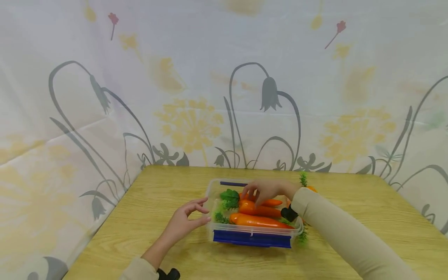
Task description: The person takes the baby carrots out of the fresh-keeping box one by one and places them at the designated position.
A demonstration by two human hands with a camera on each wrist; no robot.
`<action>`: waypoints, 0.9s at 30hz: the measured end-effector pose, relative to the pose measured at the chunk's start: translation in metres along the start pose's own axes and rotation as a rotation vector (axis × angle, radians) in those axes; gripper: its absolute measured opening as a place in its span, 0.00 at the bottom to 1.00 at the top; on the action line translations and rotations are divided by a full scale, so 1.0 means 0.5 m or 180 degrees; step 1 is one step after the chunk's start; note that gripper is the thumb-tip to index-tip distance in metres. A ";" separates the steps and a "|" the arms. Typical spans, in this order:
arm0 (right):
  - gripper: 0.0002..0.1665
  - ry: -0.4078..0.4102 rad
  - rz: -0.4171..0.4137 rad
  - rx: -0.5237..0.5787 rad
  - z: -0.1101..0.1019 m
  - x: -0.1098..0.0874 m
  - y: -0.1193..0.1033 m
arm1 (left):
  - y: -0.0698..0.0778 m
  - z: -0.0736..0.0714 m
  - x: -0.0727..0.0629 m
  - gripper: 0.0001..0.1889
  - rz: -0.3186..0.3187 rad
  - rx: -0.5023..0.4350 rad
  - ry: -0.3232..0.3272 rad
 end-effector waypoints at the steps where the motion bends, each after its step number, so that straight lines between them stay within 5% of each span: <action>1: 0.25 -0.0027 0.0041 0.0001 0.003 0.003 0.003 | 0.000 0.000 0.000 0.10 -0.0001 0.0001 0.0002; 11: 0.35 -0.0193 0.0145 -0.0015 0.020 0.022 0.010 | 0.003 0.002 0.001 0.09 0.0006 0.0022 0.0012; 27: 0.35 -0.0175 0.0112 -0.0164 0.011 0.002 -0.013 | 0.005 0.000 -0.001 0.09 0.0009 0.0041 0.0037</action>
Point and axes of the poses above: each hand's wrist, its own x-axis towards the middle knuckle, its own z-axis out of the palm, y = z × x, the point moved 7 cm from there along x, towards the middle knuckle, and after that the axes turned 14 degrees about -y, right-handed, at the moved point
